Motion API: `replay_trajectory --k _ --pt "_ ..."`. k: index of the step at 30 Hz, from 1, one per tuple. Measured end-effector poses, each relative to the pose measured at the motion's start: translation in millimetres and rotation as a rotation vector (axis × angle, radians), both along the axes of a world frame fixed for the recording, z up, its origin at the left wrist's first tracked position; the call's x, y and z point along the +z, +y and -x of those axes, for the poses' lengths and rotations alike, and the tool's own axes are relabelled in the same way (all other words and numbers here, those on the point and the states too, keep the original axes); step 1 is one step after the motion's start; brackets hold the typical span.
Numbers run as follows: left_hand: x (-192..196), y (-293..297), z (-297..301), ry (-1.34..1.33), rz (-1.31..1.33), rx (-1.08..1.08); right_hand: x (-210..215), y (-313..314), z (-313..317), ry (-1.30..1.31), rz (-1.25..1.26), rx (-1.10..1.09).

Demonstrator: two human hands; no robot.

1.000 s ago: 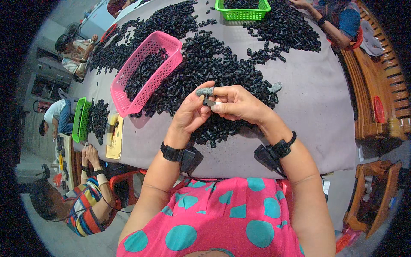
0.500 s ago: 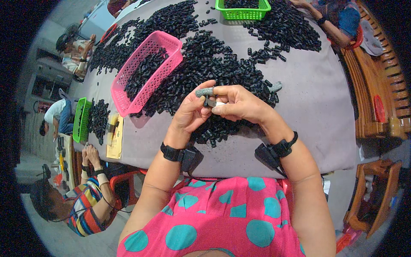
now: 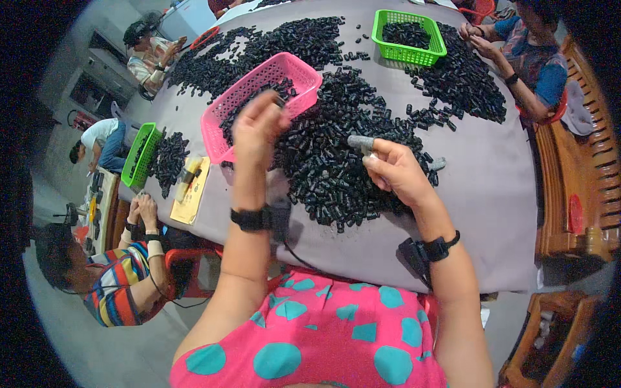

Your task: Assembling small black plastic components by hand at a production table.

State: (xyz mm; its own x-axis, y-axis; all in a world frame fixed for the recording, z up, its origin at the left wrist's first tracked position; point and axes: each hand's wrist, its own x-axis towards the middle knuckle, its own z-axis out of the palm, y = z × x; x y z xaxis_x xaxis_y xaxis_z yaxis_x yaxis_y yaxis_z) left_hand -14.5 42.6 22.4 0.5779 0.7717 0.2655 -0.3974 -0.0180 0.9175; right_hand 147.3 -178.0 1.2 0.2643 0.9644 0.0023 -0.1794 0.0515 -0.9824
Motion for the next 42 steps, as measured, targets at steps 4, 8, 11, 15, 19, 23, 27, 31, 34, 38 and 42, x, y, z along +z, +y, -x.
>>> replay_trajectory --k 4,8,11,15,19,23,27,31,34,38,42 --pt "21 15 6 0.113 -0.072 0.226 1 1 3 0.038 0.022 -0.062" --pt "10 -28 -1 0.275 -0.21 -0.181 -6 1 8 -0.052 0.041 -0.106" --pt "-22 -49 -28 0.559 -0.577 -0.187 -11 -10 4 -0.107 0.088 -0.144" --pt "-44 -58 -40 0.808 -0.88 -0.272 -18 -13 9 -0.219 0.068 -0.178" --pt "-41 -62 -43 0.894 -0.988 -0.24 -20 -12 5 -0.299 0.061 -0.194" --pt "-53 -58 -45 0.804 -0.898 -0.236 -21 -15 0 -0.27 0.056 -0.201" --pt "-50 -62 -40 0.851 -0.969 -0.236 -22 -14 3 -0.266 0.047 -0.193" --pt "-50 -66 -41 0.879 -0.979 -0.246 -24 -15 2 -0.245 0.093 -0.148" --pt "-48 -65 -36 0.751 -0.811 -0.217 -23 -13 4 -0.248 0.073 -0.177" --pt "-43 -66 -25 0.527 -0.047 -0.376 -20 -13 6 -0.268 0.038 -0.182" --pt "-44 -70 -17 0.33 0.312 -0.532 -16 -14 12 -0.156 0.021 -0.155"
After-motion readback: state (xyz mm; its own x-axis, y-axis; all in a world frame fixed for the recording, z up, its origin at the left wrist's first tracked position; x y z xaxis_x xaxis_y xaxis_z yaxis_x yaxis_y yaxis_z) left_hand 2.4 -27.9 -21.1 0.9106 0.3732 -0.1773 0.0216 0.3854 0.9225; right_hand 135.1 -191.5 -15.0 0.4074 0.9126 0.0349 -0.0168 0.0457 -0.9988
